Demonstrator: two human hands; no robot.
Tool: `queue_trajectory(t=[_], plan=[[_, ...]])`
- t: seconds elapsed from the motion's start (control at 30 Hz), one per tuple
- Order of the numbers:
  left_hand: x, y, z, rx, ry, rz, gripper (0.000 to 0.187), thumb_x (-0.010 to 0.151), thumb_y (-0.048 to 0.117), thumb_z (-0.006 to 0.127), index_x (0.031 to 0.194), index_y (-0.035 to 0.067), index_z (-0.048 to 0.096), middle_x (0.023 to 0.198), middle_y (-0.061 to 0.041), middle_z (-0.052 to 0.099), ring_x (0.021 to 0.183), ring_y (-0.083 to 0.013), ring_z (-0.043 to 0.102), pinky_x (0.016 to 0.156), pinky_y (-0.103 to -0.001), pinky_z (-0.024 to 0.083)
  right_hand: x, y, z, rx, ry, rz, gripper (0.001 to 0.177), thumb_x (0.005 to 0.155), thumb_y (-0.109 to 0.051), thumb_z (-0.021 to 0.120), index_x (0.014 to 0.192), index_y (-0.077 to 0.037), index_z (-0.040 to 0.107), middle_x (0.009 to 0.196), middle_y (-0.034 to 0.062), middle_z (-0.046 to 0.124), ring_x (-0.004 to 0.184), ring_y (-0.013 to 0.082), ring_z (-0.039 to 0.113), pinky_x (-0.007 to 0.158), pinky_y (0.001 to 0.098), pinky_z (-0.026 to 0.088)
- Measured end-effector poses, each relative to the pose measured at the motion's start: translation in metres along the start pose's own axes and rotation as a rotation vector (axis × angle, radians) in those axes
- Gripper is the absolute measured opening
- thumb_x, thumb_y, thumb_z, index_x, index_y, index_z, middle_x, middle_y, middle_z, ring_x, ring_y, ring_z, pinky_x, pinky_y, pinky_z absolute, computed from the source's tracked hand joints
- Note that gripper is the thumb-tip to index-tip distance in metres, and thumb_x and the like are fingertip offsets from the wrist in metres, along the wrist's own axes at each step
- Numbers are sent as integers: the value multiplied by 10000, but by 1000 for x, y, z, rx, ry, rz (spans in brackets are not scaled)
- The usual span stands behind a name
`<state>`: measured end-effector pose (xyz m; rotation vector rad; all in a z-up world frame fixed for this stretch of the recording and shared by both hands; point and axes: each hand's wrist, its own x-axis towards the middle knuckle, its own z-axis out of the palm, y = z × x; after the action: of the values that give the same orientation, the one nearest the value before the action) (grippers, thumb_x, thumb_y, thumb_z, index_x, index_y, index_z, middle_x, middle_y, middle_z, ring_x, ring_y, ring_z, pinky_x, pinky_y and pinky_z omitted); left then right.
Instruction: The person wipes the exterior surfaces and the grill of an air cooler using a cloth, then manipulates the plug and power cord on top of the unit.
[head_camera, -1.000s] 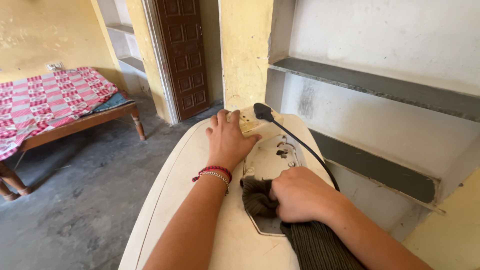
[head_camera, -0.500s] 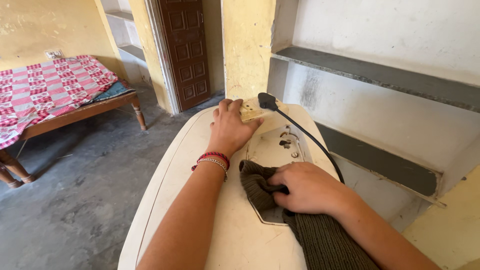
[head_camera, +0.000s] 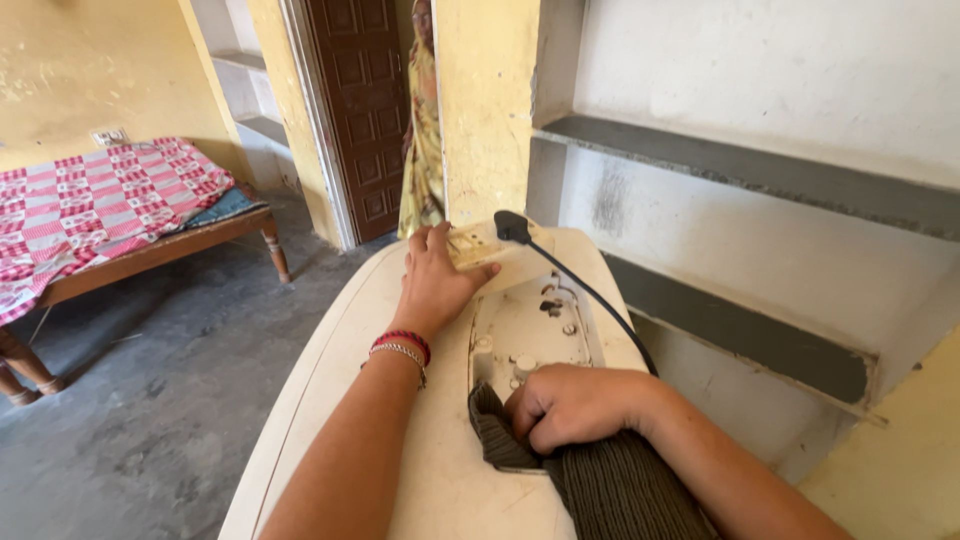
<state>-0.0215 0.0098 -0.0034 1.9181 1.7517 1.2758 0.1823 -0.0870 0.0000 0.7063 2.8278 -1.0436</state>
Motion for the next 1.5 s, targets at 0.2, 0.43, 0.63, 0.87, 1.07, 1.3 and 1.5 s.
queue_trajectory(t=[0.2, 0.43, 0.63, 0.87, 1.07, 1.3, 1.5], plan=[[-1, 5, 4, -10, 58, 13, 891, 855, 657, 660, 1482, 66, 436, 1560, -163, 348, 1460, -371, 301, 1110, -599, 291, -4, -15, 7, -222, 103, 180, 251, 790, -190, 560, 903, -20, 708, 880, 215, 711, 854, 374, 691, 791, 451, 532], [-7, 19, 2, 40, 361, 407, 564, 999, 494, 587, 1339, 44, 587, 1427, -188, 498, 1379, -382, 401, 1168, -540, 257, -1, -22, 7, -185, 163, 282, 315, 788, -201, 559, 966, -33, 758, 921, 229, 730, 897, 385, 705, 841, 455, 534], [-18, 37, -5, -14, 399, 593, 386, 1009, 360, 619, 1230, 44, 643, 1313, -164, 564, 1293, -363, 471, 1124, -509, 310, -5, -29, 7, -145, 265, 292, 307, 767, -207, 560, 929, -51, 768, 873, 215, 732, 831, 382, 701, 795, 459, 538], [-25, 45, -17, -65, 431, 634, 261, 1033, 283, 607, 1126, 50, 679, 1208, -136, 604, 1211, -346, 514, 1096, -483, 346, -27, -60, 2, -204, 382, 283, 242, 750, -200, 573, 679, 16, 656, 696, 251, 620, 643, 428, 608, 658, 537, 474], [-29, 67, -8, -151, 398, 619, 234, 1044, 231, 584, 1043, 23, 693, 1100, -155, 651, 1106, -358, 565, 989, -455, 437, -59, -96, 16, -338, 592, 414, 171, 745, -210, 620, 665, -75, 687, 660, 200, 639, 673, 423, 630, 672, 542, 495], [-50, 91, 22, -125, 67, 639, 468, 1051, 325, 562, 760, -12, 706, 753, -184, 681, 711, -411, 643, 687, -478, 506, -61, -69, 8, -428, 1002, 206, 191, 801, -163, 608, 858, -31, 734, 810, 191, 703, 785, 410, 668, 727, 503, 520], [-68, 85, -9, -145, -426, 110, 580, 1016, 443, 510, 754, -20, 741, 642, -192, 714, 623, -349, 714, 647, -427, 581, -38, -61, 33, -598, 391, 268, 212, 793, -171, 584, 888, -83, 753, 759, 170, 734, 798, 349, 700, 935, 457, 486]])
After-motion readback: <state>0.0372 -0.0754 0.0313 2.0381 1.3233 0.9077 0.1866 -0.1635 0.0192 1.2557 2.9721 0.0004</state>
